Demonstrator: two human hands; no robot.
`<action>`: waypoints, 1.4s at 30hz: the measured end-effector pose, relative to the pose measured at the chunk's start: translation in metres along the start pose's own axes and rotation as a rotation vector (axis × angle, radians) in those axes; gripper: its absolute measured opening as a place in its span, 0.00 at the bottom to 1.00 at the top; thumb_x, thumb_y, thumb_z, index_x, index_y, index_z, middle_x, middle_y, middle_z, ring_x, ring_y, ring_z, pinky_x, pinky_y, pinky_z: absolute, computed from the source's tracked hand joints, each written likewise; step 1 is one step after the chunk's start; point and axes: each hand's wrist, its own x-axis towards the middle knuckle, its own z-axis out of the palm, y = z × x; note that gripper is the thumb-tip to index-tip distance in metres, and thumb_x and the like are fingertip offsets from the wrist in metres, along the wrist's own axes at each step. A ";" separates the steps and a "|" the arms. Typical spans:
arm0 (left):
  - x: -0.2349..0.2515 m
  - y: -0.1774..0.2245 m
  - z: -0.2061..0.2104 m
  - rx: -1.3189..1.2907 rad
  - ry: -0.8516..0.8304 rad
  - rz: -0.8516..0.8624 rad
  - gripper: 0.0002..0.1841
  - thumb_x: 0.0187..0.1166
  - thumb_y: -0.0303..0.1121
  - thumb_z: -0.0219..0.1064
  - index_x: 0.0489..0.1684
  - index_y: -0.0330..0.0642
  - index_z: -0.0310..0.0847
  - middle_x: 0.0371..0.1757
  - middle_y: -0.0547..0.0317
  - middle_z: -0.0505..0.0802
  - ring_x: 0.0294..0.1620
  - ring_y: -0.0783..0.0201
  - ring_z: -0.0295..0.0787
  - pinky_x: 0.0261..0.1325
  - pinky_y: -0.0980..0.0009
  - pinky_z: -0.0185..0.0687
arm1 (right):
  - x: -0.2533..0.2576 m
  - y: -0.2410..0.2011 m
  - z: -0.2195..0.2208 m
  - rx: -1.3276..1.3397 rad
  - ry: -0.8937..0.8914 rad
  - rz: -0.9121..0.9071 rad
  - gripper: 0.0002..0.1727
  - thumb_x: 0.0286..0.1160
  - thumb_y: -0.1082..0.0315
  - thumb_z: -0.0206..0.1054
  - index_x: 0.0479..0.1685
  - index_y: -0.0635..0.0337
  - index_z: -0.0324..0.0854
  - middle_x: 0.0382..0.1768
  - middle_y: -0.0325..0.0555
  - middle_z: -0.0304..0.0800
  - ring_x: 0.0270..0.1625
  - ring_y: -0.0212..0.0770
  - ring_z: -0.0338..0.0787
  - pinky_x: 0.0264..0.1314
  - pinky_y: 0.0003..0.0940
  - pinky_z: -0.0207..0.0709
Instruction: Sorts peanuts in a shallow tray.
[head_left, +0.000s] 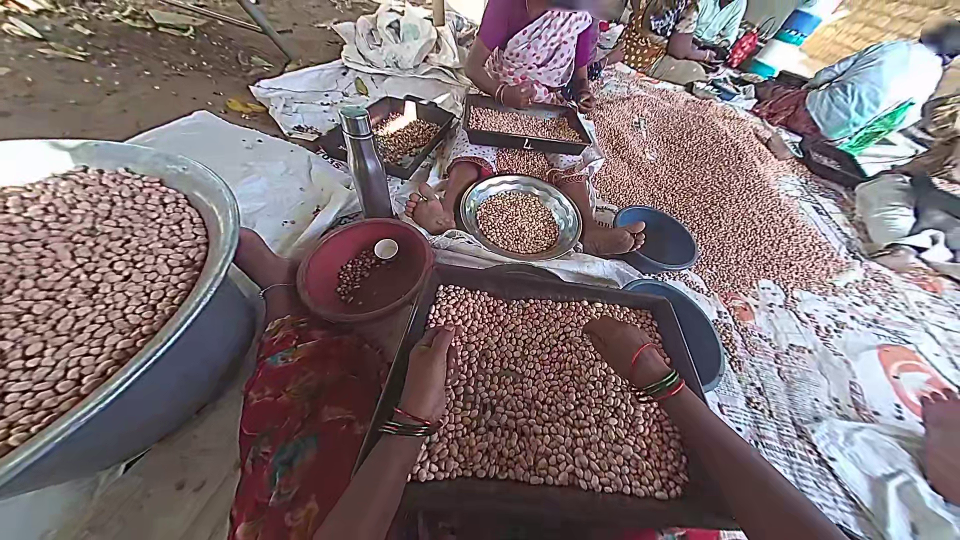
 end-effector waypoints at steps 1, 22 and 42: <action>0.000 0.000 0.000 0.005 0.010 -0.004 0.14 0.94 0.29 0.48 0.38 0.38 0.76 0.09 0.73 0.68 0.05 0.81 0.60 0.09 0.86 0.58 | 0.005 0.000 0.003 -0.037 -0.034 0.006 0.22 0.94 0.67 0.48 0.77 0.60 0.79 0.73 0.66 0.81 0.73 0.68 0.83 0.71 0.66 0.73; -0.006 -0.002 0.001 0.154 -0.214 -0.331 0.17 0.96 0.37 0.46 0.36 0.41 0.75 0.16 0.69 0.75 0.08 0.79 0.60 0.11 0.84 0.56 | -0.024 -0.079 0.018 0.097 -0.330 -0.518 0.22 0.95 0.69 0.48 0.78 0.69 0.75 0.69 0.69 0.84 0.73 0.67 0.84 0.77 0.62 0.70; 0.007 -0.004 -0.006 -0.111 0.118 0.117 0.15 0.96 0.35 0.44 0.42 0.46 0.77 0.11 0.76 0.71 0.06 0.82 0.61 0.09 0.86 0.58 | 0.066 -0.148 0.059 0.239 0.110 -0.489 0.26 0.88 0.56 0.59 0.81 0.53 0.77 0.86 0.60 0.69 0.89 0.66 0.64 0.86 0.71 0.53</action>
